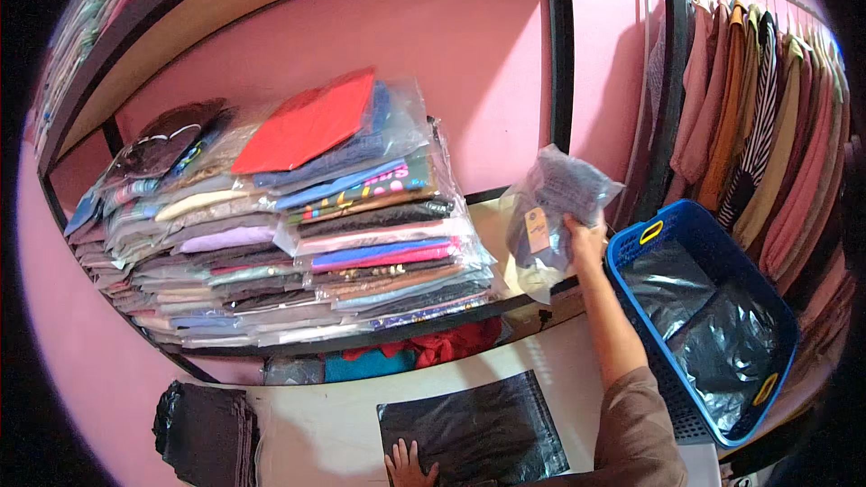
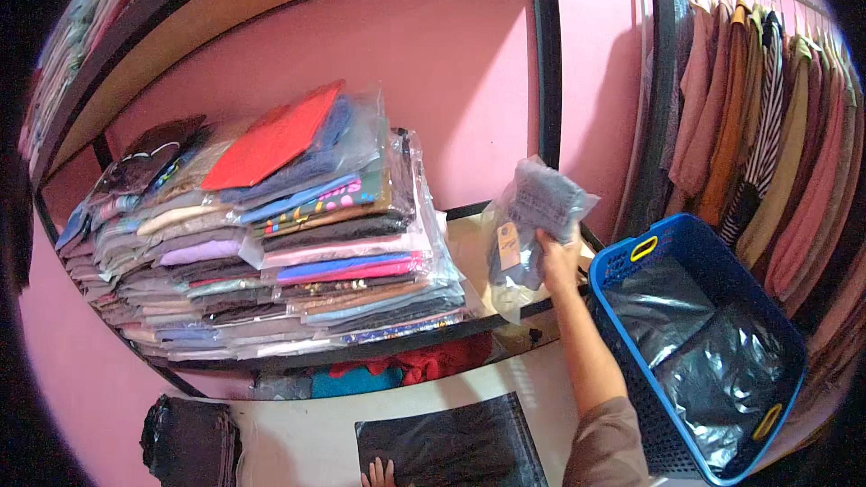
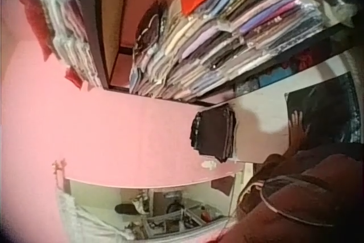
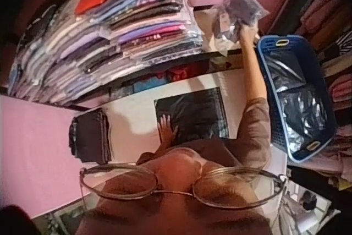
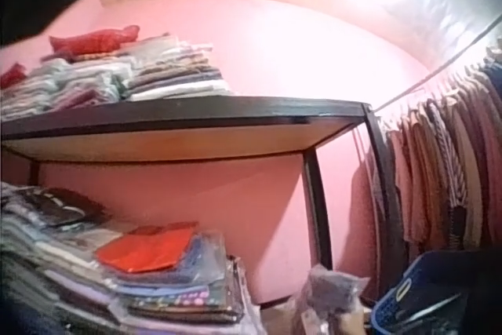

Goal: Packing individual articles of clothing into black shipping mailers.

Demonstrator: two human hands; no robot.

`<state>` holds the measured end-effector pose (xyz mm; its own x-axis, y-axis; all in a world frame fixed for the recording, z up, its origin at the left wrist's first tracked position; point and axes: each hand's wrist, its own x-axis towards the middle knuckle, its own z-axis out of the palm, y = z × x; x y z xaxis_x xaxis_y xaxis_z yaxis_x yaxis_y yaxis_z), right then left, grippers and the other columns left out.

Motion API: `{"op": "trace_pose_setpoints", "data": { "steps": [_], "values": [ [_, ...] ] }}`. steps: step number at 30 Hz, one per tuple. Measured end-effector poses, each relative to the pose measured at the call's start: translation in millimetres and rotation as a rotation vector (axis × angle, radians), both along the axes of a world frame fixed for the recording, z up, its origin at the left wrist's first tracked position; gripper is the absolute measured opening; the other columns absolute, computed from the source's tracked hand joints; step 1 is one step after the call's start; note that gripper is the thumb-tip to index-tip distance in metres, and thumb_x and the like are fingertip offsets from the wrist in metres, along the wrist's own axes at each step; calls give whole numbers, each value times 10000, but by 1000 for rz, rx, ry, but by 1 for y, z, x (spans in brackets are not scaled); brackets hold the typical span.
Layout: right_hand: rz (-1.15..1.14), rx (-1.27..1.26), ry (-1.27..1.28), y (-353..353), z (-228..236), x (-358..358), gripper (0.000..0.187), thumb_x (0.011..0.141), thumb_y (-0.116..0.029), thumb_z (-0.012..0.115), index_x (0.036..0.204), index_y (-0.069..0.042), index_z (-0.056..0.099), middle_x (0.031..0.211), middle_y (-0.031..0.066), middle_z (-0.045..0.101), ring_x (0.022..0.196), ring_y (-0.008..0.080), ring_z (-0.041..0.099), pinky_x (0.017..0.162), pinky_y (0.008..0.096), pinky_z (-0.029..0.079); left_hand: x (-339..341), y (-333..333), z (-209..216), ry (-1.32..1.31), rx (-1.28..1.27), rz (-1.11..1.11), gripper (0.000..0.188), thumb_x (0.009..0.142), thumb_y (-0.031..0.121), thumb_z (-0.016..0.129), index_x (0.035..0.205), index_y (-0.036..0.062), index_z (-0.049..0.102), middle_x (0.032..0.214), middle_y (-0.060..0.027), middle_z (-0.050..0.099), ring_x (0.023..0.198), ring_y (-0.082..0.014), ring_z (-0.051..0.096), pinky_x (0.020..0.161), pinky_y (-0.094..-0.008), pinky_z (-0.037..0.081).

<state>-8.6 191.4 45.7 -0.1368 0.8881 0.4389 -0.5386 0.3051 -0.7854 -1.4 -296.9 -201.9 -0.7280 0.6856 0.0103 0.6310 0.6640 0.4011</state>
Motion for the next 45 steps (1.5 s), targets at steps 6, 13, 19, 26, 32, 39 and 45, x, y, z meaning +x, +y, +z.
{"op": "trace_pose_setpoints", "data": {
  "steps": [6, 13, 19, 26, 32, 39, 45],
  "values": [
    [45, -13, -6, -56, 44, 107, 340, 720, 10, 621, 1053, -1, 550, 996, 80, 605, 892, 195, 572, 826, 316, 438, -14, -11, -24, 14, 52, 44, 780, 747, 480, 549, 1324, 7, 319, 1390, -259, 212, 1294, -392, 188, 1029, -562, 78],
    [75, -208, -53, -144, 52, 197, 320, 767, -38, 577, 1080, -4, 524, 949, 91, 606, 770, 189, 615, 711, 303, 510, -41, -33, -28, 125, -5, 2, 736, 764, 458, 546, 1340, 64, 311, 1409, -194, 220, 1309, -350, 179, 1039, -552, 57],
    [154, -393, -43, -188, -15, 205, 362, 765, -108, 600, 1103, -12, 509, 966, 98, 606, 791, 223, 621, 718, 344, 519, -59, -55, -37, 145, -76, -18, 742, 770, 456, 549, 1350, 79, 282, 1418, -183, 203, 1312, -341, 172, 1039, -555, 61],
    [161, -827, 180, -239, -200, 251, 404, 785, -54, 564, 1169, 10, 454, 1081, 153, 562, 941, 286, 580, 841, 415, 480, -61, -63, -30, 98, -101, -8, 738, 779, 446, 545, 1360, 87, 265, 1429, -167, 178, 1327, -317, 139, 1051, -534, 47],
    [203, -1173, 33, -294, -339, 319, 340, 845, -129, 557, 1150, 5, 490, 1102, 147, 551, 1016, 281, 534, 911, 437, 415, -70, -69, -22, 78, -205, -33, 746, 785, 427, 544, 1377, 114, 215, 1448, -138, 129, 1340, -303, 99, 1059, -529, 44],
    [550, -1013, -1137, -331, -262, 333, 236, 852, -214, 567, 938, 4, 598, 852, 119, 635, 719, 217, 626, 595, 307, 521, -72, -72, -19, 46, -234, 22, 743, 797, 414, 532, 1381, 100, 195, 1454, -140, 111, 1346, -296, 84, 1032, -576, -27],
    [-363, 54, -1402, -271, -254, 318, 305, 759, -188, 647, 998, -16, 572, 896, 160, 629, 830, 238, 607, 695, 346, 466, -15, -56, -30, 46, -98, 154, 797, 779, 447, 537, 1373, 33, 204, 1445, -204, 74, 1344, -334, 59, 1003, -610, -50]
  ]
}}
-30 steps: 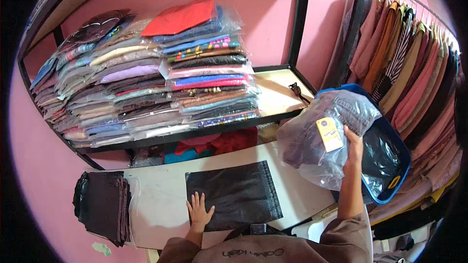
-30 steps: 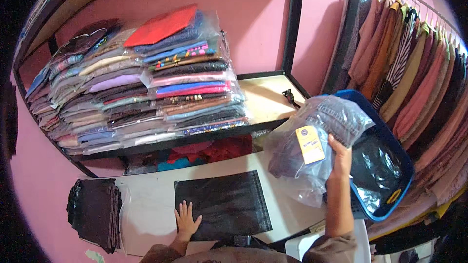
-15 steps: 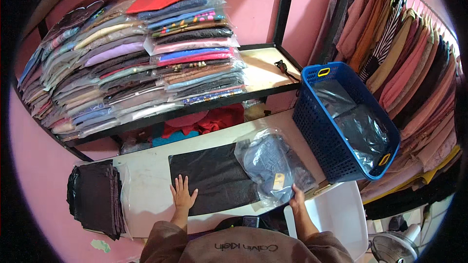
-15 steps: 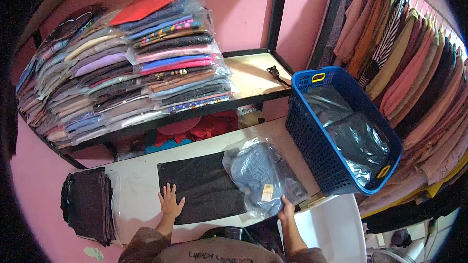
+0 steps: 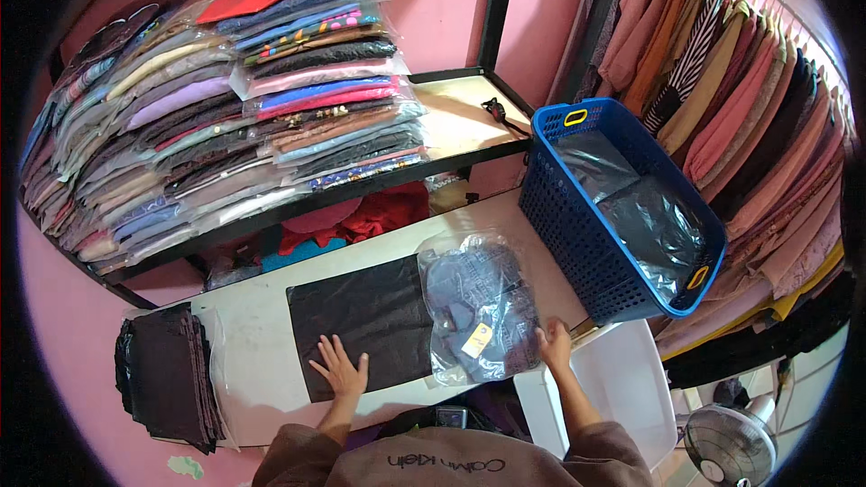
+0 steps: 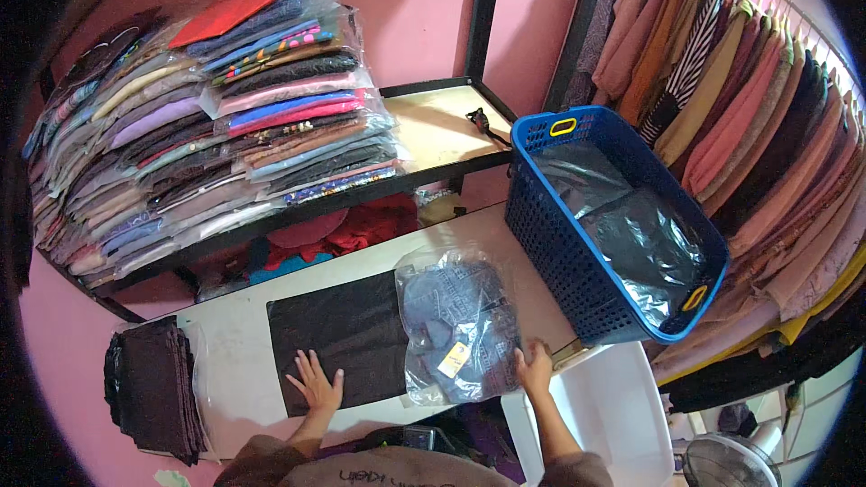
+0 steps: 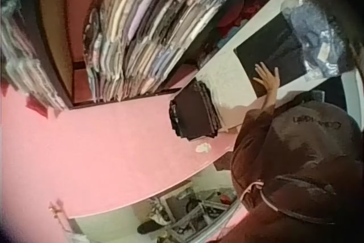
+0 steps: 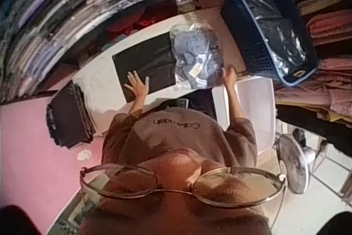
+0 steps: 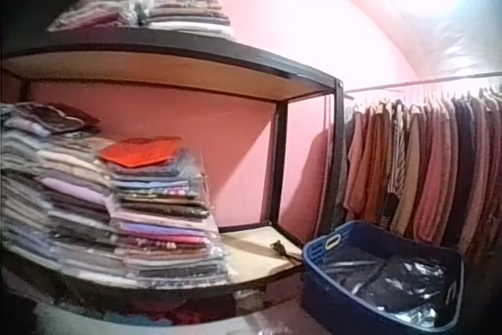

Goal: Packing individual articles of clothing into black shipping mailers.

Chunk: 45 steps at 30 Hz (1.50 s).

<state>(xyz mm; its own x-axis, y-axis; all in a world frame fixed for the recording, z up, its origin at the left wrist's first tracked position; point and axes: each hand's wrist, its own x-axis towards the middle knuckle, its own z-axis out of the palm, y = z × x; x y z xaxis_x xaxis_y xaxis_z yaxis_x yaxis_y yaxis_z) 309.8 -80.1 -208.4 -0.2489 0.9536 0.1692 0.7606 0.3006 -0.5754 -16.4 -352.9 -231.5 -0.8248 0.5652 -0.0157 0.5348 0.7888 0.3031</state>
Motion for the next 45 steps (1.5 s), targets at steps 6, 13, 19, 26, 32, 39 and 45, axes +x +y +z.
{"op": "trace_pose_setpoints", "data": {
  "steps": [6, 13, 19, 26, 32, 39, 45],
  "values": [
    [-215, -266, 187, 0, -87, -20, 584, 741, -389, 641, 1090, 46, 472, 1025, 282, 556, 962, 407, 544, 832, 402, 431, 3, 4, 7, -64, -84, -65, 824, 755, 478, 566, 1385, 90, 203, 1448, -185, 84, 1341, -340, 55, 1012, -604, -25],
    [56, -1273, 480, -108, -24, -71, 516, 841, -439, 548, 1032, 38, 498, 935, 163, 581, 795, 189, 587, 641, 299, 511, -42, -14, -2, -33, -125, -36, 830, 736, 478, 583, 1387, 120, 212, 1454, -154, 103, 1341, -334, 67, 1012, -609, 1],
    [519, -592, 283, -68, 0, -71, 327, 829, -249, 612, 1020, 6, 541, 966, 112, 593, 794, 209, 579, 647, 292, 455, -57, -16, 0, 3, -121, -70, 800, 757, 451, 577, 1388, 125, 208, 1457, -146, 91, 1340, -332, 76, 1023, -595, 13],
    [-193, -621, 513, 24, -30, -38, 285, 799, -224, 652, 968, -8, 577, 844, 46, 606, 771, 128, 557, 663, 274, 443, -56, -15, 2, -3, -113, -74, 793, 759, 438, 583, 1387, 127, 211, 1458, -141, 95, 1341, -331, 69, 1029, -584, 16],
    [127, -860, 583, 9, -45, -10, 204, 740, -232, 714, 809, -66, 619, 709, -28, 582, 611, 74, 505, 564, 232, 406, -55, -12, 10, -82, -131, -46, 781, 771, 408, 589, 1388, 132, 197, 1458, -139, 89, 1347, -316, 44, 1033, -579, 12],
    [171, -845, 127, 63, -10, 23, 199, 689, -170, 745, 605, -87, 585, 588, -50, 512, 564, 68, 468, 506, 229, 352, -58, -12, 8, -134, -128, -17, 807, 745, 417, 617, 1386, 147, 208, 1465, -122, 72, 1349, -307, 38, 1034, -574, -2],
    [207, -423, 247, 139, -44, -16, 180, 745, -99, 661, 906, -24, 630, 807, 34, 637, 726, 109, 574, 670, 249, 467, -57, -7, 10, -165, -178, 19, 811, 760, 430, 597, 1394, 149, 178, 1468, -118, 36, 1350, -307, 21, 1036, -571, -8]
  ]
}}
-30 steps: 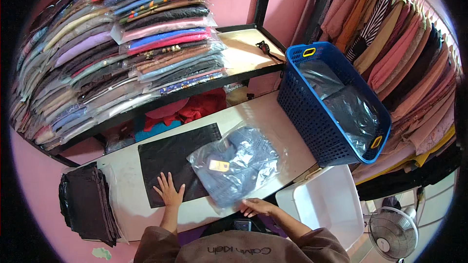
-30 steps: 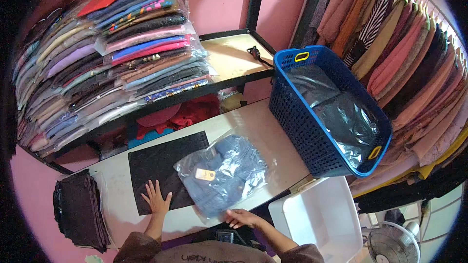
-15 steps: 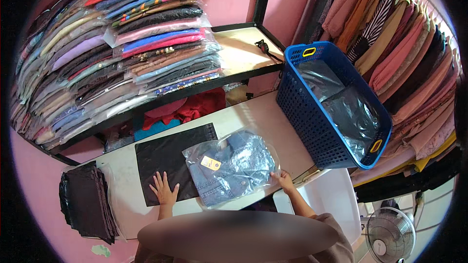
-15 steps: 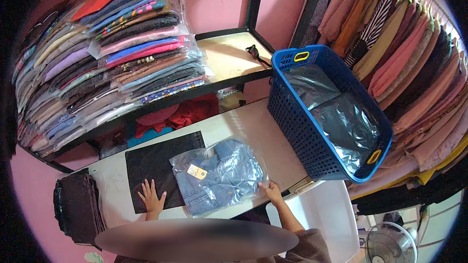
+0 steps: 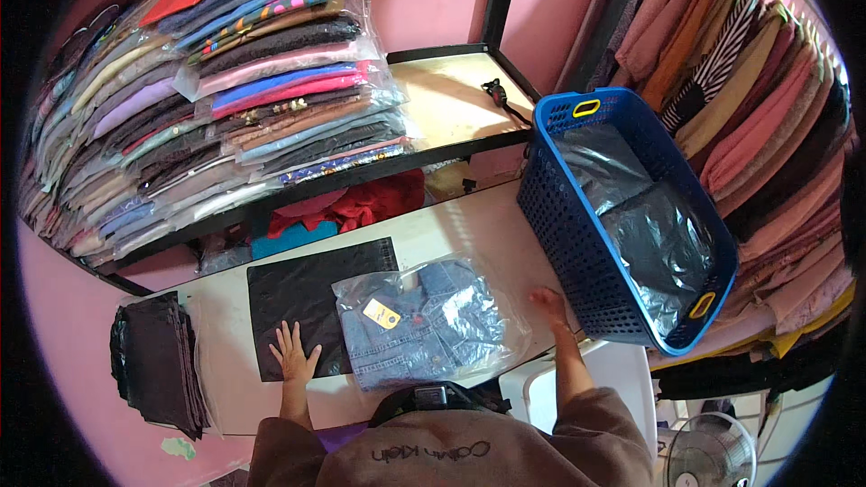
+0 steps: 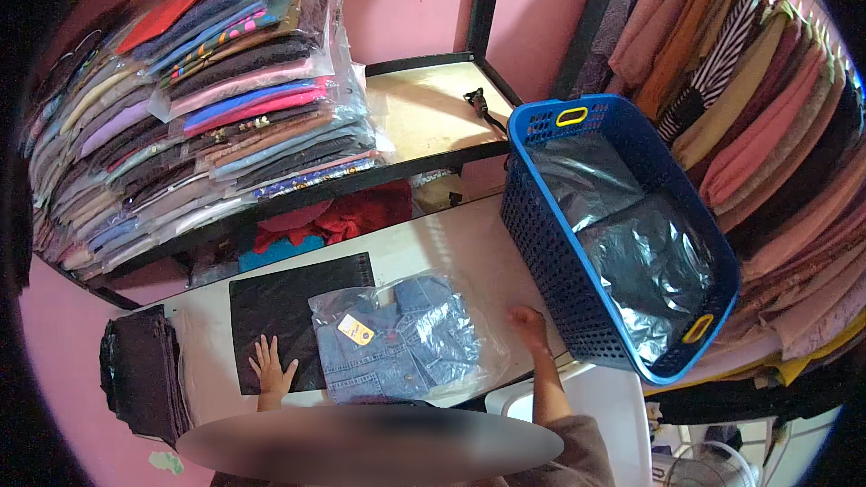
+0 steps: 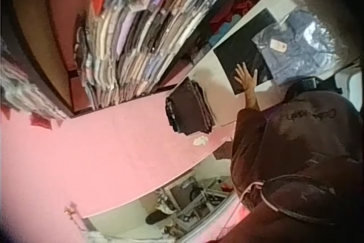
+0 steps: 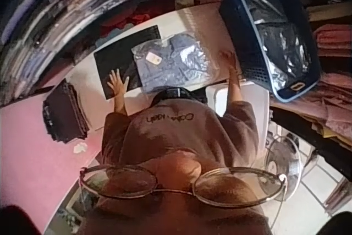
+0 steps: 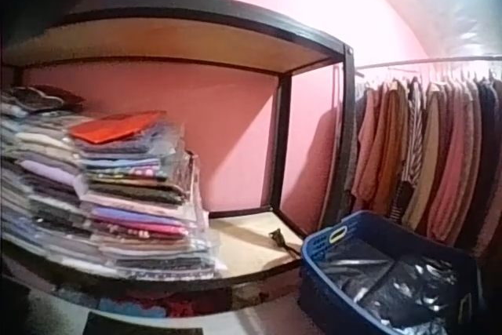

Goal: Packing individual articles of clothing into black shipping mailers.

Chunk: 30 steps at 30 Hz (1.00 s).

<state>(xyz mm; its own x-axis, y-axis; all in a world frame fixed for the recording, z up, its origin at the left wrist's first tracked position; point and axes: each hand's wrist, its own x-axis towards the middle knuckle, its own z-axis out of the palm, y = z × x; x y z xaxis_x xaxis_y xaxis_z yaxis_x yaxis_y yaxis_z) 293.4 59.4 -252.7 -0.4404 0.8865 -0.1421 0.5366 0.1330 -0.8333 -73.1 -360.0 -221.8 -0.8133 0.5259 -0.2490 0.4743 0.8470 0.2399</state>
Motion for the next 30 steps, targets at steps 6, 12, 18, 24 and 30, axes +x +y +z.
{"op": "trace_pose_setpoints", "data": {
  "steps": [6, 12, 18, 24, 30],
  "values": [
    [263, -21, 296, 58, -47, -110, 393, 733, -7, 615, 1121, -27, 557, 955, 62, 623, 831, 151, 591, 757, 252, 465, -1, 7, 1, -20, -35, -24, 827, 759, 424, 597, 1399, 142, 155, 1469, -122, 26, 1351, -312, 0, 1037, -572, -5],
    [643, 523, 180, 59, -32, -153, 337, 671, 18, 625, 1004, -28, 612, 903, 107, 627, 778, 212, 606, 715, 298, 477, 1, 4, 0, -11, -35, -9, 822, 762, 404, 596, 1401, 145, 149, 1470, -119, 24, 1352, -306, -7, 1038, -572, -5],
    [554, 282, -281, 90, 0, -99, 304, 680, 44, 559, 972, -18, 614, 905, 149, 625, 819, 268, 612, 739, 341, 476, 0, 3, 2, -2, -10, 10, 831, 742, 404, 615, 1394, 149, 168, 1469, -109, 42, 1350, -308, 16, 1033, -583, -9],
    [573, 455, -850, 45, 60, -138, 471, 699, 21, 506, 1151, -112, 528, 1221, 146, 470, 1135, 354, 419, 943, 406, 361, 31, 22, -6, 142, -1, 186, 727, 817, 351, 539, 1387, 87, 175, 1462, -145, 48, 1349, -323, 11, 1008, -611, -31],
    [733, 388, -466, 10, 48, -193, 503, 696, -213, 641, 1168, -98, 510, 1163, 142, 520, 1109, 356, 454, 912, 420, 400, 48, 42, -15, 129, 93, 268, 707, 839, 375, 484, 1393, 77, 162, 1457, -177, 39, 1346, -343, 19, 1003, -614, -31]
  ]
}}
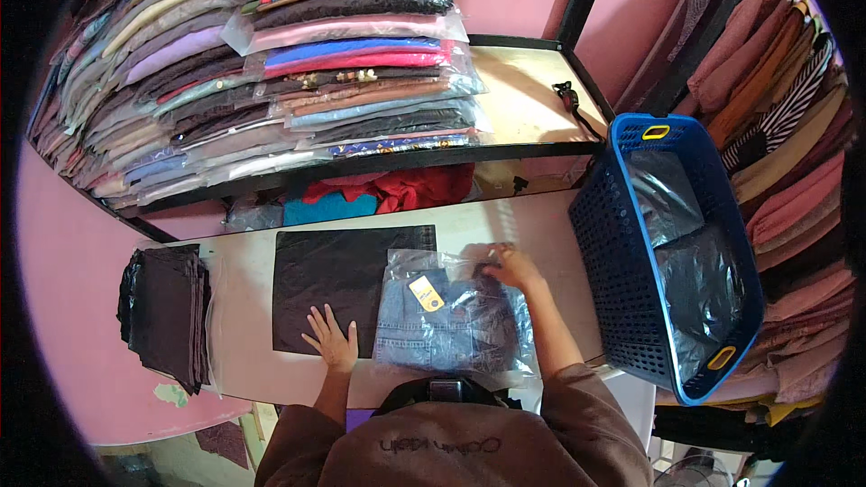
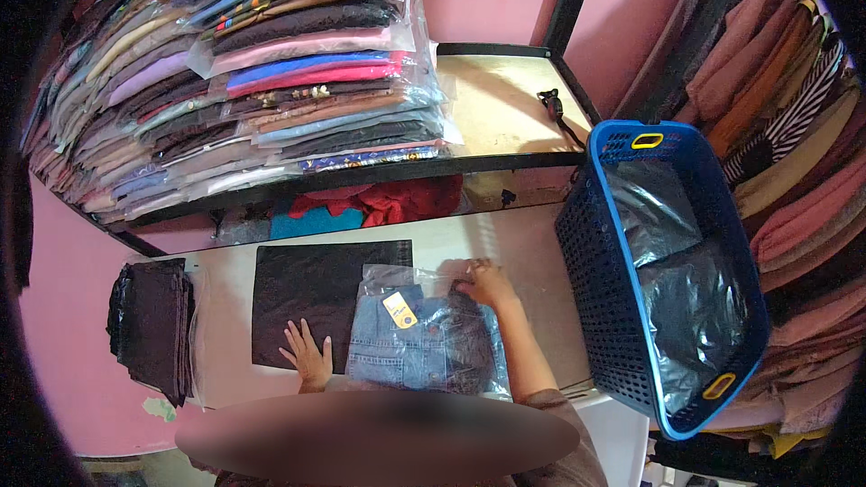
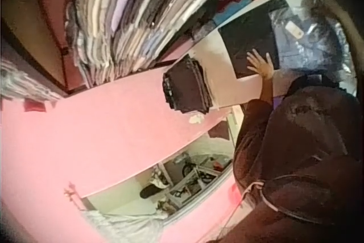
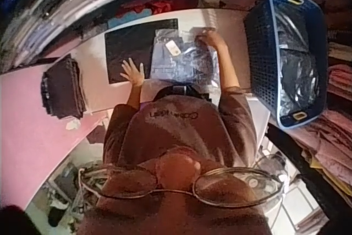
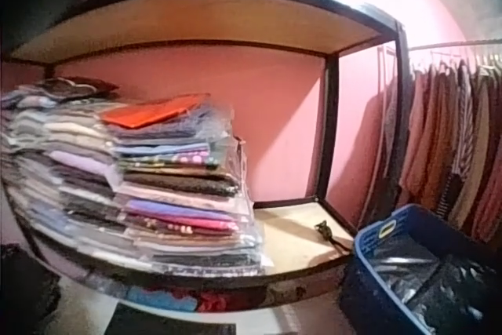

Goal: Packing individual articles of clothing into black shipping mailers.

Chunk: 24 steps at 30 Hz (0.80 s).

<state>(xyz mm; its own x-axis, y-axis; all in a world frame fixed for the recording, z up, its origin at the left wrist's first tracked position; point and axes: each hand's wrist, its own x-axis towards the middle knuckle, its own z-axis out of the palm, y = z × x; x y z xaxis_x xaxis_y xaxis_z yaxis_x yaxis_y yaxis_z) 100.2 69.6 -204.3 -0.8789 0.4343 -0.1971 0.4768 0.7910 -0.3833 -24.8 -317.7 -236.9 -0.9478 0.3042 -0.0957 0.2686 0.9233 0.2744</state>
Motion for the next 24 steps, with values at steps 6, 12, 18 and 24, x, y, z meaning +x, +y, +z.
{"op": "trace_pose_setpoints", "data": {
  "steps": [6, 12, 18, 24],
  "values": [
    [62, -258, -35, -18, 11, -10, 679, 537, -404, 778, 1096, -81, 567, 1099, 164, 572, 1013, 292, 540, 863, 363, 434, -25, 20, 10, 110, 166, -80, 677, 783, 350, 573, 1301, 4, 310, 1302, -218, 340, 1202, -359, 308, 1017, -537, 134],
    [274, -304, 21, -20, 10, -6, 533, 549, -259, 788, 1013, -71, 602, 1003, 115, 618, 904, 285, 585, 773, 352, 458, -44, 102, 1, -401, 851, -264, 976, 580, 72, 772, 1352, 21, 176, 1107, -186, 535, 978, -265, 542, 805, -359, 462],
    [355, 92, 174, -60, 25, 18, 334, 603, -86, 657, 929, -106, 587, 886, 66, 606, 897, 264, 565, 744, 378, 452, -76, 103, -21, -617, 627, -430, 637, 569, 83, 785, 1146, 33, 520, 813, -103, 634, 760, -172, 601, 724, -301, 474],
    [447, 417, 316, -109, 42, 63, 306, 773, -101, 464, 1056, -159, 563, 835, 34, 501, 824, 208, 508, 711, 336, 411, -50, 87, 7, -139, 670, -831, 64, 606, 23, 645, 606, 67, 599, 610, -79, 501, 620, -297, 493, 565, -384, 408]
  ]
}}
